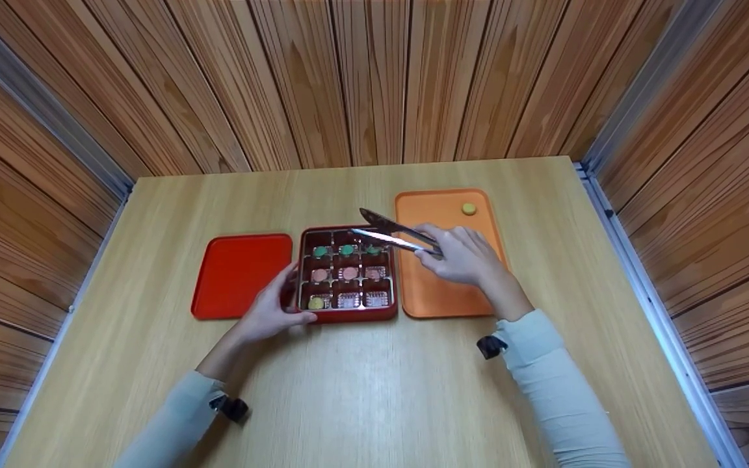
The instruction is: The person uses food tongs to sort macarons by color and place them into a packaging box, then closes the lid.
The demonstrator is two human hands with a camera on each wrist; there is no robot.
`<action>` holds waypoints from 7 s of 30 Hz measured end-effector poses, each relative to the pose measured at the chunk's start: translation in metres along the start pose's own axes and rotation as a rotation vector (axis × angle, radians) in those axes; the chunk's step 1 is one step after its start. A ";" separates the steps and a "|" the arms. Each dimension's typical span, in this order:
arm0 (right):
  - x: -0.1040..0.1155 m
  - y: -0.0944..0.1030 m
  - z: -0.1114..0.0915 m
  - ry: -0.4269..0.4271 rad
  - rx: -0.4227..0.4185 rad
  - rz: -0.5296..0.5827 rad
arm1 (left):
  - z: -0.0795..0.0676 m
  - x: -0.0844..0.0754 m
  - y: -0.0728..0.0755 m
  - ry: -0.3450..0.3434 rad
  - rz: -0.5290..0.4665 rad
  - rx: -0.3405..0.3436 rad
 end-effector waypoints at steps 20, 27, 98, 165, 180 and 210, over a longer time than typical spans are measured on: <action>-0.048 0.029 -0.007 -0.094 -0.170 -0.027 | 0.000 -0.003 -0.001 -0.024 -0.014 0.016; -0.065 0.033 -0.009 -0.162 -0.172 -0.038 | 0.000 -0.002 0.000 -0.028 0.009 0.009; -0.174 0.018 -0.023 -0.499 0.112 0.150 | -0.001 -0.001 0.000 0.001 -0.015 0.001; -0.078 0.030 -0.023 -0.262 0.081 0.028 | 0.000 -0.003 0.000 -0.016 0.010 0.001; -0.033 0.025 -0.016 -0.159 0.108 0.022 | -0.001 -0.001 -0.001 -0.003 -0.008 0.009; 0.044 0.001 -0.016 0.053 0.159 -0.114 | 0.000 -0.001 -0.001 -0.023 -0.015 0.002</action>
Point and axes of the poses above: each hand's wrist, its own z-axis towards the middle knuckle, its own y-axis out of the back of the hand, x = y × z, the point moved 9 cm from there along z, towards the middle knuckle, and after that the axes turned 11 degrees about x, right-handed, at the moved point
